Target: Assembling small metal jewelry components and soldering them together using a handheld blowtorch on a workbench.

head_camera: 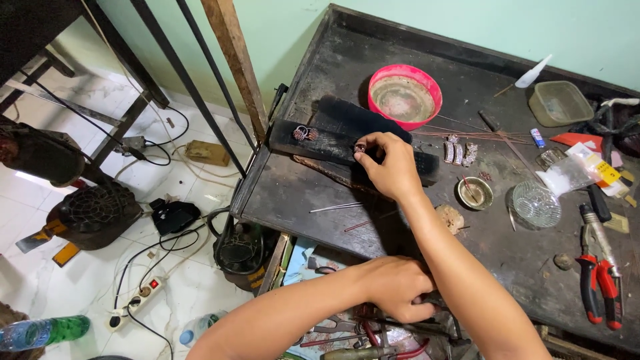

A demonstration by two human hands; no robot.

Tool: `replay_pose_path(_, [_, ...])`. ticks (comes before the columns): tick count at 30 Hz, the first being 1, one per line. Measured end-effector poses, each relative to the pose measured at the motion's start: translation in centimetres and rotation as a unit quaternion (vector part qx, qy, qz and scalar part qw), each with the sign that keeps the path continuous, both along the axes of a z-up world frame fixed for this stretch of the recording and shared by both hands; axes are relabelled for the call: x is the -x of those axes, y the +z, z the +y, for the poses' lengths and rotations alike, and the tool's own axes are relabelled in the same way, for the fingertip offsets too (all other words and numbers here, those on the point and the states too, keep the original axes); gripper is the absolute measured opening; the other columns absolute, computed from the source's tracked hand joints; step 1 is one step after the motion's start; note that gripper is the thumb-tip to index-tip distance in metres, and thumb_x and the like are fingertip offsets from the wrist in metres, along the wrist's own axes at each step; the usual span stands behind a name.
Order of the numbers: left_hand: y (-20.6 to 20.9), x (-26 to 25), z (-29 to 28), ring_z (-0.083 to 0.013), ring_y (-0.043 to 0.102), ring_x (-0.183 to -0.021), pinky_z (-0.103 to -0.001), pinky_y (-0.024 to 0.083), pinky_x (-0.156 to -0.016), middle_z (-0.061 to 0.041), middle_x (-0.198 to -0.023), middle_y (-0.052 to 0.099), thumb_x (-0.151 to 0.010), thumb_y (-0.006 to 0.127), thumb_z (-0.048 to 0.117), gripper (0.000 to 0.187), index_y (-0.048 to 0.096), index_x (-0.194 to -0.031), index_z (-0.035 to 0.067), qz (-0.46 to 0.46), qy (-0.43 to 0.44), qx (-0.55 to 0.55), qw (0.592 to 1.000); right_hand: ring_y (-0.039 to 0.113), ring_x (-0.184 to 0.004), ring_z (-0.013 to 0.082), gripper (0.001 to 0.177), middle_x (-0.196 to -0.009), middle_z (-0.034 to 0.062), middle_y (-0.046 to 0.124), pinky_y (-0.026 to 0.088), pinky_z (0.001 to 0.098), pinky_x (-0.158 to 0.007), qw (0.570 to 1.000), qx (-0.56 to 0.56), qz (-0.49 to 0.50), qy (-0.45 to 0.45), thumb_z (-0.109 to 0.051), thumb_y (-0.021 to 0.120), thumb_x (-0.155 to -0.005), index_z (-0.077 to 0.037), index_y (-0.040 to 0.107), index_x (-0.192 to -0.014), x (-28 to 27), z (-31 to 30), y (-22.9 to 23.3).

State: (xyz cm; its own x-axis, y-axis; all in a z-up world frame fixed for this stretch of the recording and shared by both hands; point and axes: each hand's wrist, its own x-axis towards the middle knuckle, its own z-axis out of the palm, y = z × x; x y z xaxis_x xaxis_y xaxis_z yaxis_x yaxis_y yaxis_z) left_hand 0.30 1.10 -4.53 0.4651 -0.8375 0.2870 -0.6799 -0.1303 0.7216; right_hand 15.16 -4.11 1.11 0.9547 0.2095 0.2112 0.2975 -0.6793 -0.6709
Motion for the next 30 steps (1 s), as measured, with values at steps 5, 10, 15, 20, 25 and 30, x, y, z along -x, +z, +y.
replay_pose_path(5, [0.38, 0.08, 0.04, -0.0449, 0.065, -0.063, -0.054, 0.053, -0.056, -0.018, -0.071, 0.070, -0.081, 0.055, 0.031, 0.033, 0.063, -0.076, 0.000, -0.001, 0.004, -0.018, 1.000, 0.062, -0.085, 0.0195, 0.018, -0.097, 0.0007, 0.074, 0.049, 0.0358, -0.081, 1.000, -0.003, -0.007, -0.003, -0.018, 0.077, -0.088, -0.015, 0.077, -0.106, 0.04, -0.17, -0.15])
replay_pose_path(10, [0.36, 0.07, -0.01, -0.0443, 0.065, -0.064, -0.054, 0.053, -0.059, -0.018, -0.070, 0.070, -0.081, 0.056, 0.032, 0.034, 0.064, -0.072, 0.000, -0.002, 0.005, -0.027, 1.000, 0.062, -0.085, 0.0210, 0.025, -0.101, 0.0020, 0.074, 0.049, 0.0384, -0.080, 1.000, 0.003, -0.014, -0.003, -0.020, 0.077, -0.088, -0.015, 0.077, -0.112, -0.13, -0.26, -0.48])
replay_pose_path(15, [-0.21, -0.12, -0.16, -0.0465, 0.062, -0.062, -0.056, 0.052, -0.056, -0.022, -0.069, 0.067, -0.082, 0.055, 0.030, 0.033, 0.063, -0.074, -0.002, -0.012, -0.001, 0.001, 1.000, 0.063, -0.083, 0.0204, 0.028, -0.100, 0.0030, 0.074, 0.050, 0.0371, -0.081, 1.000, 0.001, -0.030, -0.001, -0.021, 0.079, -0.086, -0.014, 0.077, -0.113, -0.36, -0.40, -0.85])
replay_pose_path(20, [0.29, 0.21, 0.05, -0.0424, 0.061, -0.057, -0.052, 0.051, -0.053, -0.018, -0.064, 0.066, -0.083, 0.055, 0.030, 0.032, 0.061, -0.073, 0.000, -0.005, -0.001, -0.009, 1.000, 0.060, -0.084, 0.0212, 0.030, -0.099, 0.0038, 0.072, 0.049, 0.0389, -0.079, 1.000, 0.005, -0.006, -0.008, -0.021, 0.078, -0.087, -0.013, 0.076, -0.116, 0.20, -0.32, -0.27])
replay_pose_path(25, [0.31, 0.13, 0.06, -0.0459, 0.064, -0.066, -0.055, 0.053, -0.060, -0.021, -0.071, 0.068, -0.082, 0.055, 0.033, 0.035, 0.063, -0.076, 0.000, -0.015, 0.012, -0.029, 0.999, 0.062, -0.085, 0.0219, 0.029, -0.101, 0.0044, 0.073, 0.049, 0.0391, -0.081, 1.000, 0.013, -0.010, -0.005, -0.022, 0.077, -0.087, -0.014, 0.077, -0.115, -0.11, -0.27, -0.50])
replay_pose_path(30, [0.37, -0.15, 0.12, -0.0438, 0.064, -0.064, -0.054, 0.053, -0.058, -0.020, -0.072, 0.069, -0.084, 0.054, 0.031, 0.034, 0.063, -0.078, -0.001, -0.002, -0.013, -0.027, 1.000, 0.061, -0.081, 0.0205, 0.021, -0.098, 0.0023, 0.074, 0.049, 0.0367, -0.079, 1.000, 0.009, -0.025, 0.002, -0.020, 0.077, -0.086, -0.014, 0.078, -0.107, -0.23, -0.32, -0.69])
